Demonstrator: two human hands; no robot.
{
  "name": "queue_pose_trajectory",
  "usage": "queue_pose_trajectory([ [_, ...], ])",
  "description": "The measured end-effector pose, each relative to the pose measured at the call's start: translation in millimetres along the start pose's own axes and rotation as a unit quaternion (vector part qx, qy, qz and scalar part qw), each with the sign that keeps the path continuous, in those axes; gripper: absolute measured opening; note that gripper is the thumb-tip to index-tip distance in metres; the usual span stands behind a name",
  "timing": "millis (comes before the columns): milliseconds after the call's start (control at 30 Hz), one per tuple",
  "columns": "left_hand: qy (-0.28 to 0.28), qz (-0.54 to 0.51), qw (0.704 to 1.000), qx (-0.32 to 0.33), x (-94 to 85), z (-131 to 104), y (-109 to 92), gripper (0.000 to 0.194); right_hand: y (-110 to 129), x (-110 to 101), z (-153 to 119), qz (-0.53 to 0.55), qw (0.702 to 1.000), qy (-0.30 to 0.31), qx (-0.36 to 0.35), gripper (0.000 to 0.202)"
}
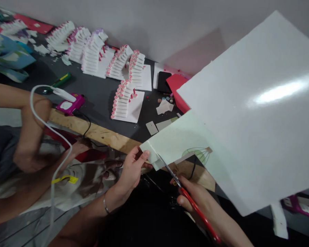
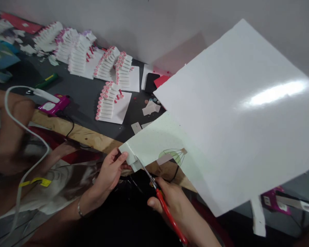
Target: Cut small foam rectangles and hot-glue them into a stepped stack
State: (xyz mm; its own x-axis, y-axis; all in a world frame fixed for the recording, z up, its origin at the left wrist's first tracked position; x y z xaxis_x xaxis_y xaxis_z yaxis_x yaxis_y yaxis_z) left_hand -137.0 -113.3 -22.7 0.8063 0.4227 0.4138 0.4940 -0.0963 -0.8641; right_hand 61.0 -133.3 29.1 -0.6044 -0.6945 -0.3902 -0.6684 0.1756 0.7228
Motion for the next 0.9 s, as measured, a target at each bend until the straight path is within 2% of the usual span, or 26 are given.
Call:
queue_pose_trajectory([
  [200, 0.007, 0.009, 1.0, -0.006, 0.7, -3.0, 2.3, 0.037, -17.7, 6.8, -0.4, -0.04, 0.998, -0.029, 0.028, 0.078],
  [367, -0.004, 0.013, 1.0, -0.015, -0.7, -4.2, 2.7, 0.038, -30.5, 9.9, -0.3, -0.059, 0.997, -0.034, 0.048, 0.076],
  [633, 0.017, 0.023, 1.0, -0.006, -6.5, -4.6, 3.9, 0.038, -21.7, 14.1, 9.5, -0.062, 0.997, -0.045, -0.001, 0.083],
  [900, 0.007, 0.023, 1.0, -0.004, -8.6, -5.5, -0.2, 0.042, -23.2, 19.0, 14.4, -0.067, 0.995, -0.064, 0.02, 0.082],
])
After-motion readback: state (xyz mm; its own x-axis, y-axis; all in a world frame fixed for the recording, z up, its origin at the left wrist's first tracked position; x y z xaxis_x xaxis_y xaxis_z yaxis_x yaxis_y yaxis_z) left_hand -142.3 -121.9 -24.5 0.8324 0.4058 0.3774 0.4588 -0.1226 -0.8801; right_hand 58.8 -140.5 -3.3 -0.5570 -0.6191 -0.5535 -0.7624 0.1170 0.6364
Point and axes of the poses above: each hand's wrist, its own z-axis towards the middle knuckle, its own x-axis out of the palm, y = z × x, the point moved 4 cm from there along z, towards the middle knuckle, and after that the axes turned 13 degrees about x, right-handed, at the moved point
